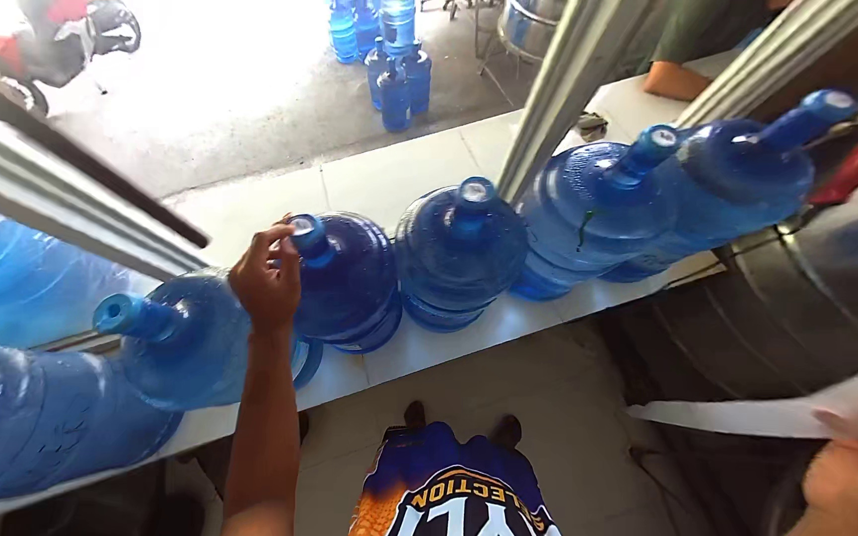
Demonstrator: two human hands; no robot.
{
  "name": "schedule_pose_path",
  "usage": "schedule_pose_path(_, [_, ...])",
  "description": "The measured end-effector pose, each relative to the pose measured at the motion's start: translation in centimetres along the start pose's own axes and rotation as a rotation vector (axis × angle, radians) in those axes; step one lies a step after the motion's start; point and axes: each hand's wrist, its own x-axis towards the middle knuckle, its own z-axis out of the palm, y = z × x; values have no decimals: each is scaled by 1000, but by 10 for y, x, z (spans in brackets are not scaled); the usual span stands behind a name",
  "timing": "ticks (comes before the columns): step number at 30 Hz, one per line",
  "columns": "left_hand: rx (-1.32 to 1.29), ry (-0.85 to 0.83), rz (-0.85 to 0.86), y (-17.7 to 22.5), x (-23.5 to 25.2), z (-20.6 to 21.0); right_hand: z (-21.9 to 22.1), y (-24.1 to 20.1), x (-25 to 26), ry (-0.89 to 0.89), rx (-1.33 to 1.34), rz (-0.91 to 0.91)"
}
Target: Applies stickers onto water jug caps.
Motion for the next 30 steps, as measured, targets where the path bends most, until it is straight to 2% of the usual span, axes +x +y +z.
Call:
schedule_pose_path(2, [44, -12, 25, 10, -3, -3, -6, 2, 3, -10, 66, 39])
schedule_pose_path(4, [-64, 64, 109, 47, -1, 9, -9, 3, 12, -12, 99, 106])
schedule_pose_path(7, [-253, 117, 203, 160, -5, 47, -24, 14, 29, -26, 8, 166])
schedule_pose_path(10, [-553, -78, 350, 296, -27, 100, -45, 25, 48, -87, 33, 119])
schedule_pose_path(13, [-793, -306, 539, 428, -50, 153, -64, 20, 64, -154, -39, -41])
schedule_pose_path(16, [-859, -428, 739, 516, -65, 194, -88, 8, 76, -242, -122, -189])
schedule_pose_path(18, [-847, -438, 812, 549, -70, 212, -103, 1, 85, -286, -160, -265])
schedule_pose_path(21, [-824, -367, 865, 573, -76, 224, -123, -5, 98, -306, -211, -327])
schedule_pose_path(25, [-780, -354, 915, 584, -79, 227, -135, -8, 109, -343, -217, -311])
schedule_pose_path(30, [-675, -372, 944, 585, -73, 227, -128, -6, 116, -399, -145, -243])
